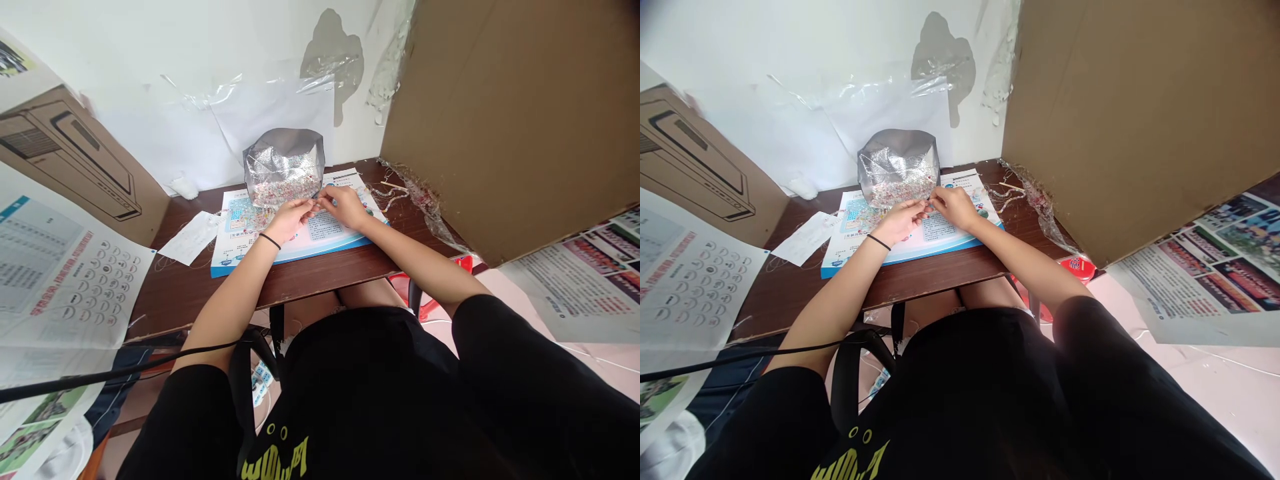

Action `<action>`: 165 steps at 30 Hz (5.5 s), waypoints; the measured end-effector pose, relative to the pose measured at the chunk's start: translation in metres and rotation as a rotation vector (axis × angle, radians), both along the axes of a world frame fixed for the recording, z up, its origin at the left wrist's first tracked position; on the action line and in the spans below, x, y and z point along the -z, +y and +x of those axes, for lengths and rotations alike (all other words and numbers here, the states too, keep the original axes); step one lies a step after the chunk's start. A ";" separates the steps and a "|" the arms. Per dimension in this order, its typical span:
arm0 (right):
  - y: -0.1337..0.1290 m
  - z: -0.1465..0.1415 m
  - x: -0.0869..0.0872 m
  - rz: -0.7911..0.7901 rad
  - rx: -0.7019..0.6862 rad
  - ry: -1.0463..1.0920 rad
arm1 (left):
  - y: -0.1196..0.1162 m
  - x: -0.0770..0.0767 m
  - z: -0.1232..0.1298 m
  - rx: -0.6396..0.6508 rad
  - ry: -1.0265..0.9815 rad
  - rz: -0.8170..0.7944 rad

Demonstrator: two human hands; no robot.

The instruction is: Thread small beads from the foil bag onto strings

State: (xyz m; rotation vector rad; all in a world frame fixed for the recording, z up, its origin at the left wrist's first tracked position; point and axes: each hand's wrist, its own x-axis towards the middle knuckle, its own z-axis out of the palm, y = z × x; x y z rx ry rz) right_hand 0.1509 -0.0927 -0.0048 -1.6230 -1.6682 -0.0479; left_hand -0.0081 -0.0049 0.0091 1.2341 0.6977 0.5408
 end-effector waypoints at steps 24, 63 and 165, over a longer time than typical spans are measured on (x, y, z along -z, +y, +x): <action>-0.002 -0.009 0.003 -0.053 -0.065 0.093 | -0.008 0.000 0.002 -0.043 0.075 0.214; 0.015 0.025 0.014 -0.187 0.271 -0.197 | 0.010 -0.040 -0.014 -0.595 -0.303 0.076; 0.002 -0.012 0.007 -0.050 -0.094 0.317 | 0.050 -0.006 -0.036 -0.373 0.531 1.019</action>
